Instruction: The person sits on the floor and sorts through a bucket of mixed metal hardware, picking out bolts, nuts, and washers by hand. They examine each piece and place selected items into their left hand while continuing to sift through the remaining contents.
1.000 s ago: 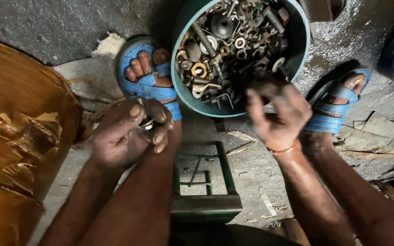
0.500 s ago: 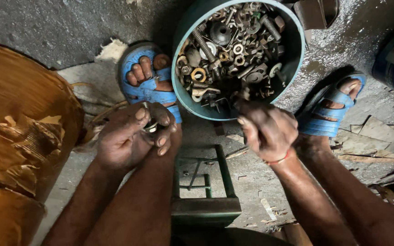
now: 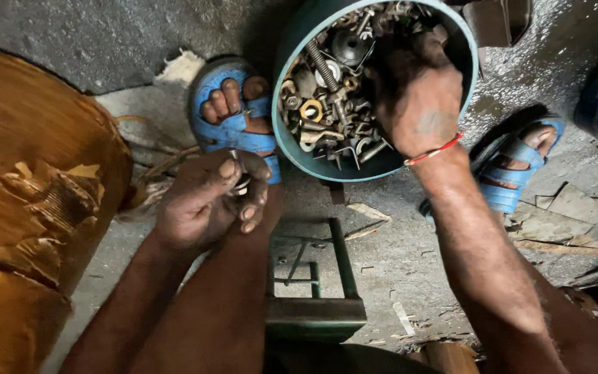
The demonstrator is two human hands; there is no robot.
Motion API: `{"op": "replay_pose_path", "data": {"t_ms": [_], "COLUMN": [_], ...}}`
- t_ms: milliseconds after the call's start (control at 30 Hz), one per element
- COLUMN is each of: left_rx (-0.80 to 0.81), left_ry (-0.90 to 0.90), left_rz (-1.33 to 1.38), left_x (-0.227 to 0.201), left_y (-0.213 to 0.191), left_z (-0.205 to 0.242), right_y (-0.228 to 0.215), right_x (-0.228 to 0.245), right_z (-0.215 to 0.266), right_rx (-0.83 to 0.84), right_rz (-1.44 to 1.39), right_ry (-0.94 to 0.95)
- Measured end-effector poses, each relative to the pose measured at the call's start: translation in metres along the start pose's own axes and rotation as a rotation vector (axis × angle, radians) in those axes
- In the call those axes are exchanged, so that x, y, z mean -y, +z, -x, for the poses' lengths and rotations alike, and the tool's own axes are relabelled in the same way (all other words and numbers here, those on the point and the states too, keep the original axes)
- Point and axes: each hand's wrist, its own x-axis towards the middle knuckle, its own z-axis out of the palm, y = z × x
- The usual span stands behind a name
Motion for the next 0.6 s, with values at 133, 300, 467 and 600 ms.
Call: {"op": "replay_pose_path", "data": {"t_ms": [133, 300, 467, 600], "left_rx": [0.007, -0.004, -0.07, 0.011], "left_ry": [-0.003, -0.035, -0.037, -0.039], "left_rz": [0.055, 0.058, -0.098, -0.074], "left_x": [0.0, 0.0, -0.006, -0.004], "left_y": [0.002, 0.005, 0.007, 0.015], "left_z": [-0.002, -0.004, 0.0, -0.008], "right_y": [0.006, -0.01, -0.036, -0.026], "right_x": [-0.01, 0.009, 0.043, 0.043], "right_z": [-0.001, -0.001, 0.046, 0.076], "right_rx": [0.065, 0.02, 0.066, 0.157], "right_rz": [0.042, -0.04, -1.52, -2.28], "right_ry": [0.092, 0.143, 0.749, 0.786]}}
